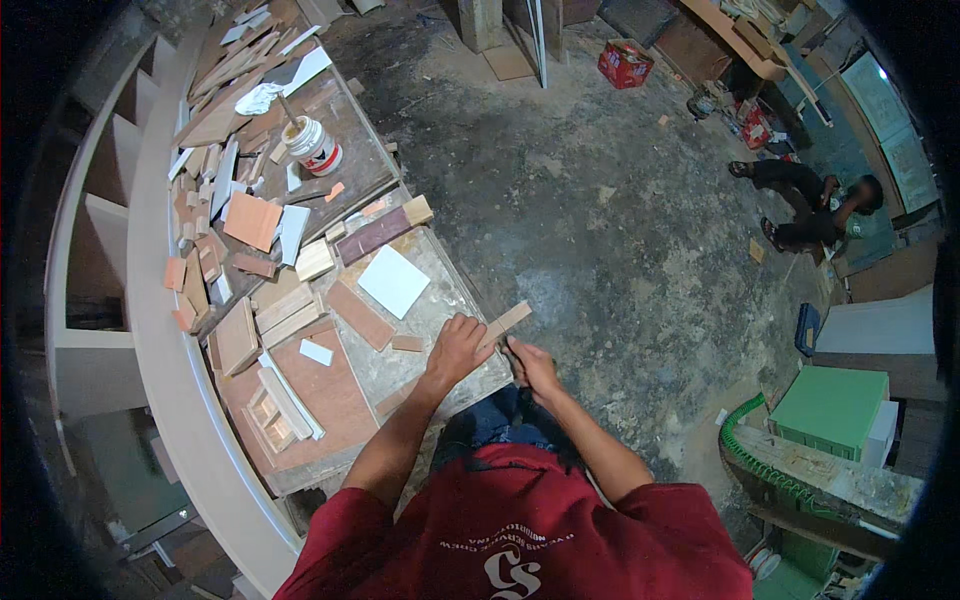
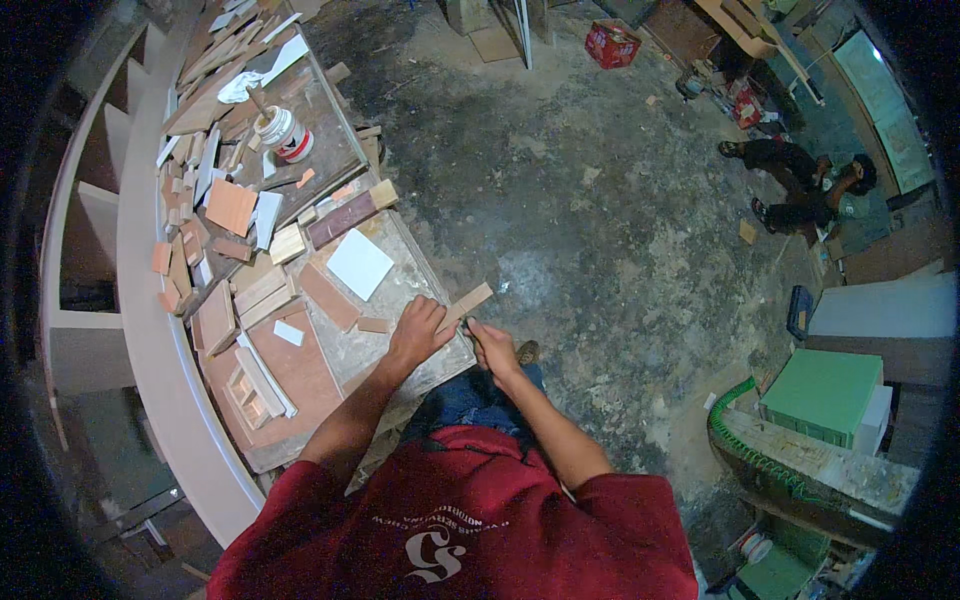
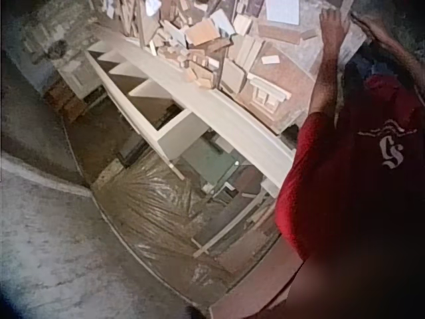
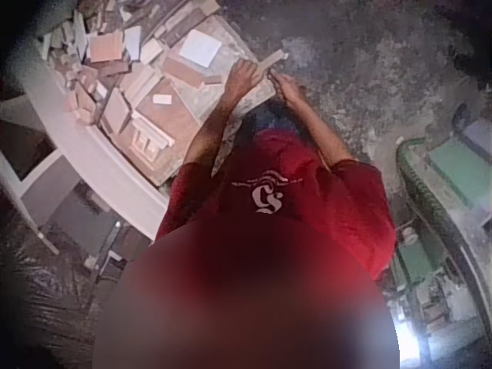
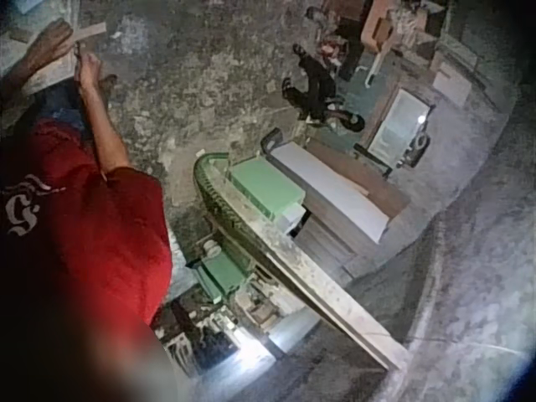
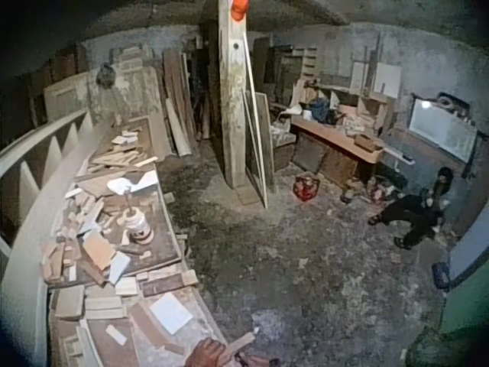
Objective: Cutting a small piece of wood using a small saw.
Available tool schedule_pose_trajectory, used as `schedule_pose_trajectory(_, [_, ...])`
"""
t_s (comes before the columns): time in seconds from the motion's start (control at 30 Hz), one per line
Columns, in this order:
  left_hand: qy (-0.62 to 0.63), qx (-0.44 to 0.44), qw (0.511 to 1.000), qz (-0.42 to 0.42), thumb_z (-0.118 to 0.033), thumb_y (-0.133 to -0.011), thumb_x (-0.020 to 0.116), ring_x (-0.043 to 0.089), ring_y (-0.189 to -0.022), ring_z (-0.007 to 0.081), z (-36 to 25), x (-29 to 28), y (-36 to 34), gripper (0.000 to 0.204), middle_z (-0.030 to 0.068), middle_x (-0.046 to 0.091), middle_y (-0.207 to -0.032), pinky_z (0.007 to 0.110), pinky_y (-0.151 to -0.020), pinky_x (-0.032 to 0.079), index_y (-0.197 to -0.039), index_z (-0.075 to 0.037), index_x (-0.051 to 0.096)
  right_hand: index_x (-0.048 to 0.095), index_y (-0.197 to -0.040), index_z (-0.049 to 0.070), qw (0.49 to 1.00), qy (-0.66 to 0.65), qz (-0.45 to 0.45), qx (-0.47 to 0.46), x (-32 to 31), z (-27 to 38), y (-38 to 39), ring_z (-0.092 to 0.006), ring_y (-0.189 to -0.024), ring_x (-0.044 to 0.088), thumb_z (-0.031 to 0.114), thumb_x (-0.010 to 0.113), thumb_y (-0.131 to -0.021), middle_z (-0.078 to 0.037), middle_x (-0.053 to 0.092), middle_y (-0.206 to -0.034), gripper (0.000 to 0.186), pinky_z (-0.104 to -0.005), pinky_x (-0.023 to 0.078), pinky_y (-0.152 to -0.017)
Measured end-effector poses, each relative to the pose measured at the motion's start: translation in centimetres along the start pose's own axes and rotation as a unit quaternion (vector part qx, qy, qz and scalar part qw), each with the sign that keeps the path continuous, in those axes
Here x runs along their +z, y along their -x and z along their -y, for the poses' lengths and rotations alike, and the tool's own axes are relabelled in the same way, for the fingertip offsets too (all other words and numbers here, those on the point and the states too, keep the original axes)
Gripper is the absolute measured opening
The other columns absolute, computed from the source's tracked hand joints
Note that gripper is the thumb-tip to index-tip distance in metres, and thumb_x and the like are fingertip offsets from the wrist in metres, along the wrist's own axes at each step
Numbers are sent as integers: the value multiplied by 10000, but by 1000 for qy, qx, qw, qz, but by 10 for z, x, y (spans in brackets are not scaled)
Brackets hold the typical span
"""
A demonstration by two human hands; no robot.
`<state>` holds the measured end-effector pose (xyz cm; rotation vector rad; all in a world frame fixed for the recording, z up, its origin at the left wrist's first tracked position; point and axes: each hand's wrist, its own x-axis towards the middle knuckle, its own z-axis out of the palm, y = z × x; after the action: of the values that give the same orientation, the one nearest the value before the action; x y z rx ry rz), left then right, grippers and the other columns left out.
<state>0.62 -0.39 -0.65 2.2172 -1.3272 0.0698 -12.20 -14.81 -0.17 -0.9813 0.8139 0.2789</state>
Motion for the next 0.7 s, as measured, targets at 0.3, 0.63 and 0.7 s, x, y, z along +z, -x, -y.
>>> schedule_pose_trajectory(0.3, [-6, -16, 1000, -6, -225, -733, 701, 500, -798, 289, -4, -3, 2, 229, 95, 508, -794, 395, -670, 418, -766, -47, 560, 639, -878, 81, 999, 26, -30, 37, -26, -17, 40, -46, -415, 319, 397, 565, -913, 69, 376, -527, 327, -223, 231, -387])
schedule_pose_trajectory(0.63, [-23, -12, 1000, -8, -240, -730, 692, 505, -817, 264, -2, -1, 4, 220, 79, 522, -805, 378, -688, 424, -788, -64, 574, 649, -840, 81, 996, 78, -26, -32, -31, -29, 34, -50, -420, 336, 385, 554, -922, 63, 388, -524, 329, -228, 253, -392])
schedule_pose_trajectory(0.7, [-22, -11, 1000, -9, -235, -727, 695, 505, -815, 264, -1, -3, 3, 220, 79, 520, -802, 379, -688, 424, -785, -63, 572, 653, -833, 87, 994, 100, -46, 25, -38, -27, 51, -55, -417, 340, 393, 551, -922, 61, 387, -525, 335, -231, 258, -390])
